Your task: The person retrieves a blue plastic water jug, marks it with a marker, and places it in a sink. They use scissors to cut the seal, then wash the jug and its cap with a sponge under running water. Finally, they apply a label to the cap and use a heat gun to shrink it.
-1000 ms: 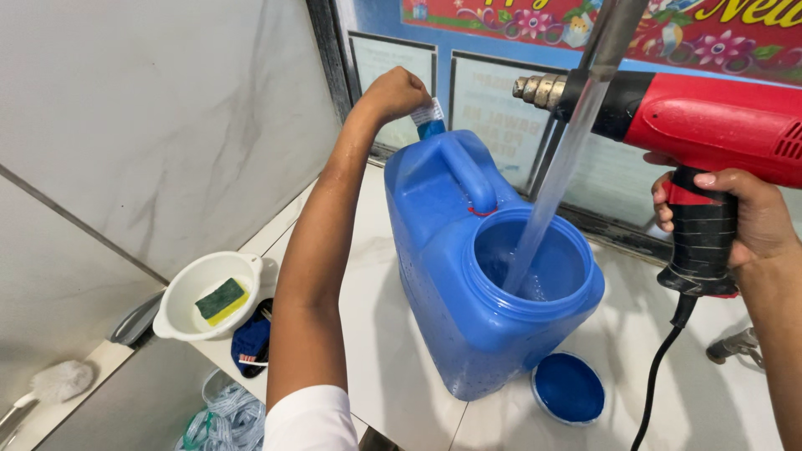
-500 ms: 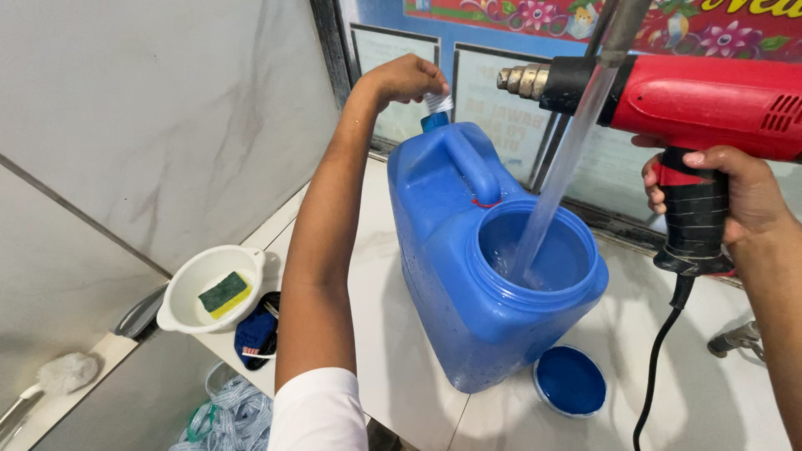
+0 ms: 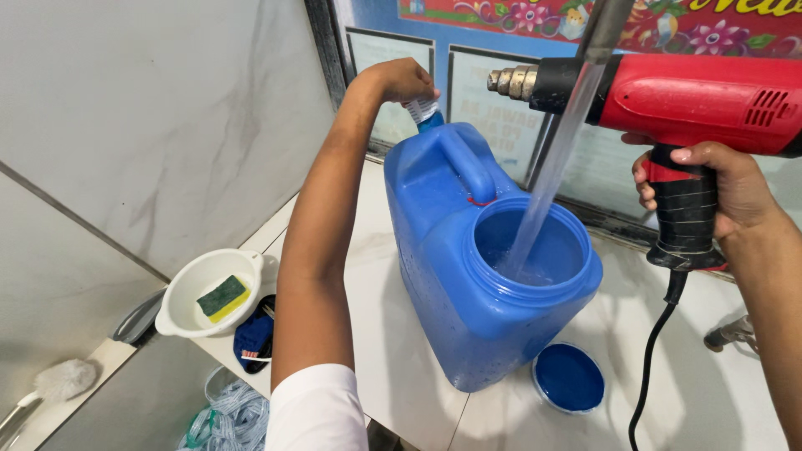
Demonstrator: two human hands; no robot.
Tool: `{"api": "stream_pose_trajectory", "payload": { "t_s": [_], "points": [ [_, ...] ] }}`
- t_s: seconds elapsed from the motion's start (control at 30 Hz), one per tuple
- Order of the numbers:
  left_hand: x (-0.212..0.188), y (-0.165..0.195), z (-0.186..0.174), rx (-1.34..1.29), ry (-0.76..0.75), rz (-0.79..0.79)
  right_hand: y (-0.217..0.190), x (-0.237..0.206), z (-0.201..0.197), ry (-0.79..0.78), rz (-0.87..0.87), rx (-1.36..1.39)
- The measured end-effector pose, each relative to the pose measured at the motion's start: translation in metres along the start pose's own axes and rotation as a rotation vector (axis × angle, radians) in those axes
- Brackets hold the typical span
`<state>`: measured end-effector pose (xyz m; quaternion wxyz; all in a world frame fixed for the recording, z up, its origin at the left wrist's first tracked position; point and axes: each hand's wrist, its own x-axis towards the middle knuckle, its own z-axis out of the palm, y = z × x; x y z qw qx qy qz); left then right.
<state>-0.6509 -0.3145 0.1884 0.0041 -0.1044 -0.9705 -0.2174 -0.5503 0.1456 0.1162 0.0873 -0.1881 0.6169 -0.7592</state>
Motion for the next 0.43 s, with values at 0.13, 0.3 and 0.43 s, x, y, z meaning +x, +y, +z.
{"api": "stream_pose_trajectory", "payload": {
  "t_s": [0.13,0.3,0.43],
  "points": [
    [-0.002,-0.010,0.006,-0.142,0.014,0.092,-0.003,-0.004,0.002,0.010,0.010,-0.007],
    [-0.001,-0.014,0.014,-0.172,0.055,0.225,0.000,0.000,-0.003,-0.048,0.057,0.068],
    [0.000,-0.012,0.023,-0.125,0.068,0.146,0.007,-0.005,-0.010,-0.057,0.050,0.076]
  ]
}}
